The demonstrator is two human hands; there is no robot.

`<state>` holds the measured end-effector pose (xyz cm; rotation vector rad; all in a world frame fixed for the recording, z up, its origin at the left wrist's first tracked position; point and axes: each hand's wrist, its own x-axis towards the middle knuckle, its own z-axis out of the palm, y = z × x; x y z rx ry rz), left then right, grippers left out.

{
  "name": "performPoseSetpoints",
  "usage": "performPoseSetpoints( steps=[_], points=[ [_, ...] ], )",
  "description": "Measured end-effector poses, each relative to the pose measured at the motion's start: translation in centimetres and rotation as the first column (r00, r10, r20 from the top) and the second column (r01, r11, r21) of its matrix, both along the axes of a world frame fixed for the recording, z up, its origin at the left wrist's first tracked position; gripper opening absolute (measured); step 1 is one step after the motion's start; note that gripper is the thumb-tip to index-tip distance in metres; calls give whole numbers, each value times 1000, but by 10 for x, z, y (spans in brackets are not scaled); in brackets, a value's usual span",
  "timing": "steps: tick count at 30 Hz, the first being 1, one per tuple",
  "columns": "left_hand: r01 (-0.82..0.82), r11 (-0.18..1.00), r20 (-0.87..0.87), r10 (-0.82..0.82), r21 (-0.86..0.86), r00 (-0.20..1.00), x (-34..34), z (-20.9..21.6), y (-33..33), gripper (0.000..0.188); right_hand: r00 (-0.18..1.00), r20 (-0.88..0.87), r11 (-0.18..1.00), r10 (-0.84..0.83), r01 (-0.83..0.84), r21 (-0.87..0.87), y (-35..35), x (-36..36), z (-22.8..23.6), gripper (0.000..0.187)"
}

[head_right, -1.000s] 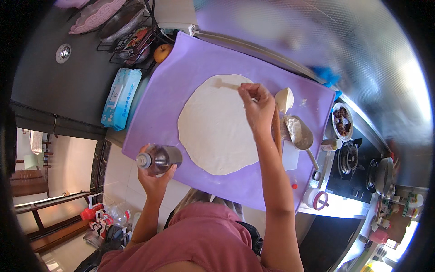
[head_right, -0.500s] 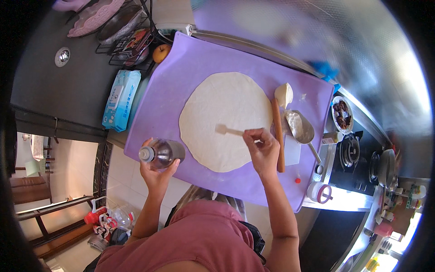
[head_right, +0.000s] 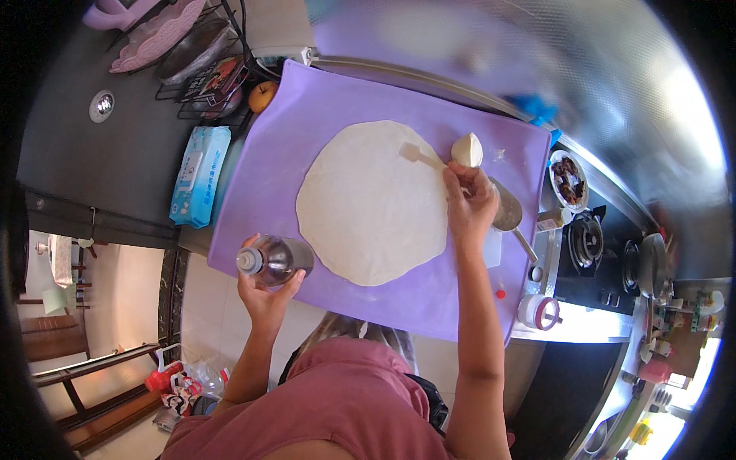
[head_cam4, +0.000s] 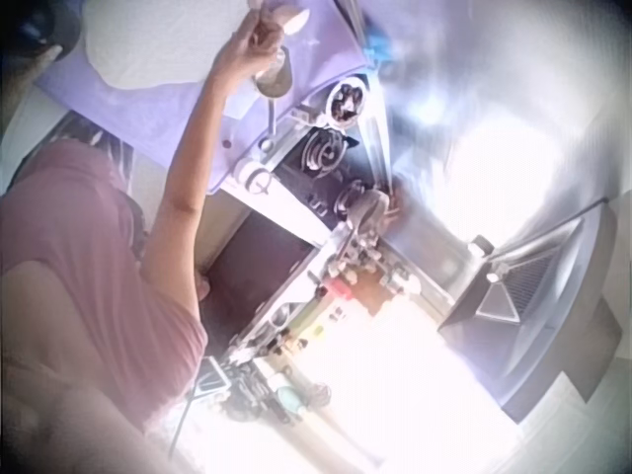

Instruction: The person prepares a flatbread by opening a spice jar to sprinkle seasoning, using a spoon to add ingredients from a container, and pouring oil from a bottle onto the dough. They then fold the dough and press it by hand on a purple mat.

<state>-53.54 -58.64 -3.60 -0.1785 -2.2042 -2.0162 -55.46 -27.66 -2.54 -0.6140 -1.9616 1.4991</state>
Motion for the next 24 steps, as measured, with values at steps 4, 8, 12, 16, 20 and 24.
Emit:
performPoseSetpoints(
  steps=[4,8,12,16,20,24],
  points=[
    [54,998,22,-54,12,998,-1,-4,9,80,999,38,995,-2,6,-98,3,37,-13,10],
    [116,993,-5,-116,-5,993,0,-6,19,80,1000,2,988,3,-3,-157,-12,60,-10,10],
    [199,979,-22,-200,-41,979,-1,-6,34,79,998,52,965,-18,31,-260,-8,84,-16,9],
    [283,957,30,-282,-69,959,1,-5,56,79,991,-38,855,-127,90,-510,12,118,-22,10],
    [397,916,51,-394,-61,918,7,-10,82,79,925,-58,789,-374,285,-544,40,184,-23,11],
    [524,845,4,-526,-103,850,19,-15,113,78,710,36,673,-703,681,-289,70,259,-17,13]
  ],
)
